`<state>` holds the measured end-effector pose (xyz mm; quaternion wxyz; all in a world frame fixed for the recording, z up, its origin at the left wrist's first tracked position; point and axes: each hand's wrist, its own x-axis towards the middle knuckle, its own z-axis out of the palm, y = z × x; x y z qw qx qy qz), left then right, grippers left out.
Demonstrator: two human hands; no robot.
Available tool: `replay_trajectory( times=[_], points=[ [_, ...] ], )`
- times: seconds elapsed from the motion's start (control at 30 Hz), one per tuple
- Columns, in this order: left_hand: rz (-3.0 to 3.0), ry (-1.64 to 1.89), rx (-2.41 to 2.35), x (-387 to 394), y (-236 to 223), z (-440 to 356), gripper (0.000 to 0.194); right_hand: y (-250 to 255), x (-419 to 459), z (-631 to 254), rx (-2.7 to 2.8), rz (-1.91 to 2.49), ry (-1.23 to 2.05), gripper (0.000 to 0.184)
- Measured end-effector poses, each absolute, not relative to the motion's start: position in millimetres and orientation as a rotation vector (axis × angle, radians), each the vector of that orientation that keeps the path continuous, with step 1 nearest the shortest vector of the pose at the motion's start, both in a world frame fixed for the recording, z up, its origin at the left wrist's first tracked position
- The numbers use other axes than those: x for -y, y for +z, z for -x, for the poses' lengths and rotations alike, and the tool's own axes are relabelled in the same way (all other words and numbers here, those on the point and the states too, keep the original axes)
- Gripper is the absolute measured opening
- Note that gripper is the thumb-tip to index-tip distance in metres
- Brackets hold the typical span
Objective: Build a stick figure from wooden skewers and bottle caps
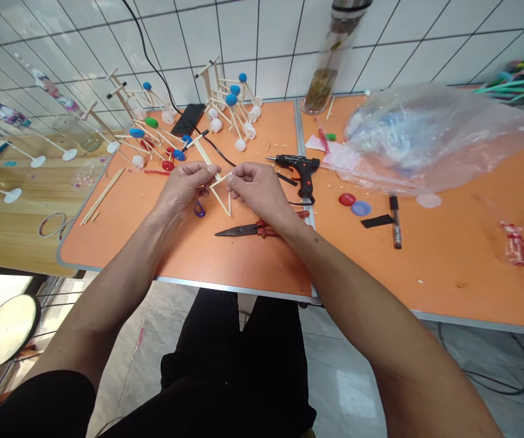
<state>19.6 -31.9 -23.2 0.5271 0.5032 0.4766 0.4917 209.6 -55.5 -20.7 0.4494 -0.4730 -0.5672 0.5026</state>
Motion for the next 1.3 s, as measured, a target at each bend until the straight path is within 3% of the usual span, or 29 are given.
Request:
replay_trajectory(
  times=[0.23, 0.7, 1.3],
  points=[
    [-1.198, 1.15, -1.126, 32.9, -21.5, -20.4, 0.041, -21.1, 54.1, -210.8, 1.377, 1.168, 1.237, 0.023],
    [-0.879, 0.991, -1.102, 38.3, -21.4, -24.9, 0.023, -38.9, 39.3, -216.8, 1.176, 1.1, 1.196, 0.02],
    [-1.042, 0.984, -1.216, 39.3, -20.9, -25.0, 0.031, -33.4, 43.7, -213.4, 1.268, 1.139, 1.266, 0.024]
  ],
)
